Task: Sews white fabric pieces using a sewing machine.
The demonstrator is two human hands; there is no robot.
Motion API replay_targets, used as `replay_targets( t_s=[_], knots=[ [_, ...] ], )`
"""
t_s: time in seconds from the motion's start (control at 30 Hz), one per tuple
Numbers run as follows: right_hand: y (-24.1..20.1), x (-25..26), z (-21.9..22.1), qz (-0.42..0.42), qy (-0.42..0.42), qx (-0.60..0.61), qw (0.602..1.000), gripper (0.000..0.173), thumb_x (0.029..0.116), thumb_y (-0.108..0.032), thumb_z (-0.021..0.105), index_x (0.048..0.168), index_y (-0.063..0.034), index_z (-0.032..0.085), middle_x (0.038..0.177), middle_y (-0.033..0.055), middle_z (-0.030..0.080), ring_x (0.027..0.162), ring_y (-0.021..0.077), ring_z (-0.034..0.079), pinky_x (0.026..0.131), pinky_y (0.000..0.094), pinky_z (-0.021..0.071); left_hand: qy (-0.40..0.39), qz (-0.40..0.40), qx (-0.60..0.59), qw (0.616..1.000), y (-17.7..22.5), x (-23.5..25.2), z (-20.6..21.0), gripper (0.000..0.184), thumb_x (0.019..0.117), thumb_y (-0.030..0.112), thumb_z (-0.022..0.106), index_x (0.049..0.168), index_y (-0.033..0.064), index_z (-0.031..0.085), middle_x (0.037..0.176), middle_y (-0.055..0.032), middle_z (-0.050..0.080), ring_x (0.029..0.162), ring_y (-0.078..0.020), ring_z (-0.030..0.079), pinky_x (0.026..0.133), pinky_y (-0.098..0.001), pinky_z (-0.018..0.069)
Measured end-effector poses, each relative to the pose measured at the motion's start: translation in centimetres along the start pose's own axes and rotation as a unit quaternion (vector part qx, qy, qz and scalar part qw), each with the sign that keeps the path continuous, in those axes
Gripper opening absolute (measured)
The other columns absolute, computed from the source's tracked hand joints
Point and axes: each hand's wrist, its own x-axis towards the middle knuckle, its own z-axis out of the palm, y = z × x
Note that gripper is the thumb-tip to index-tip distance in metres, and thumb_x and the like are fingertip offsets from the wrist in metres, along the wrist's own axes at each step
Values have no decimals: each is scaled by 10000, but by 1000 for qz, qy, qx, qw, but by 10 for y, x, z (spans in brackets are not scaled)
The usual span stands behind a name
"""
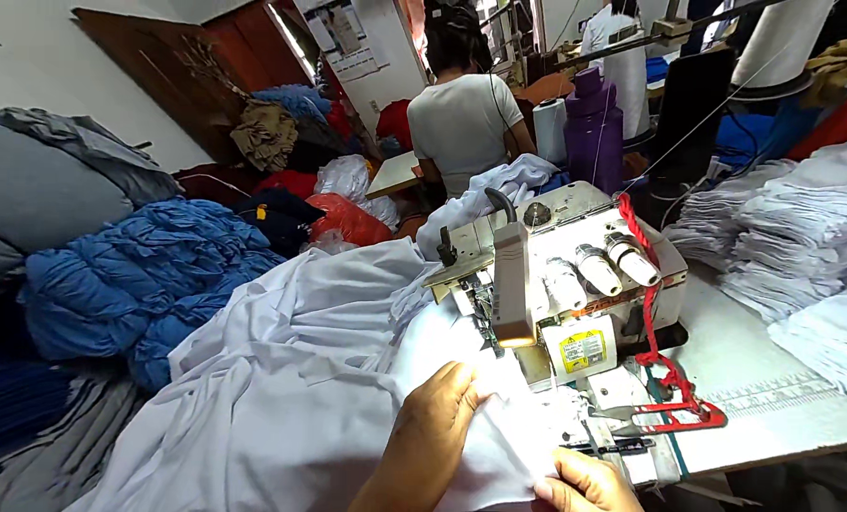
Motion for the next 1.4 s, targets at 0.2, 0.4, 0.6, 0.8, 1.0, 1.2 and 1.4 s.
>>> replay_targets(
  t_s=[0.2,0.4,0.6,0.8,1.0,1.2,1.4],
  knots=[
    [-1,3,-2,0,19,-24,1000,208,978,-75,607,878,83,699,823,140,696,779,124,682,754,274,553,27,12,95,995,-4,4,6,270,937,290,594,801,78,692,712,-27,615,610,-122,614,536,-256,507],
    [2,2,-1,31,13,20,999,199,992,-86,599,916,74,692,843,108,696,793,98,692,778,269,575,17,116,238,964,-16,2,5,319,846,51,644,1116,138,789,1104,-141,739,898,-323,736,692,-452,586],
    [2,1,-1,31,3,22,999,208,996,-99,598,904,65,687,823,98,698,779,85,686,770,264,568,49,144,297,943,-20,2,5,203,919,92,596,970,101,792,929,-118,736,851,-292,726,702,-417,565],
    [0,2,-2,35,11,23,999,199,995,-95,598,924,66,690,844,100,700,796,84,688,780,259,568,30,142,247,958,-25,7,14,229,949,147,575,993,130,798,904,-84,733,841,-269,720,717,-409,565],
    [4,3,0,43,28,36,998,204,1002,-92,582,950,59,708,882,81,700,798,55,680,772,233,574,15,58,171,984,-19,6,16,285,908,210,602,1082,89,791,836,-78,708,772,-271,704,687,-471,553],
    [5,4,3,31,58,15,998,190,985,-80,603,920,47,729,853,77,715,763,57,692,736,228,586,28,65,145,987,-17,13,20,186,881,223,621,818,146,778,856,-39,696,811,-215,686,721,-416,540],
    [0,1,4,31,74,37,996,145,959,-45,630,983,64,722,860,77,729,728,44,697,703,206,590,49,35,65,996,-7,12,11,150,858,179,596,840,88,714,854,-41,711,821,-163,687,731,-354,538]
  ],
)
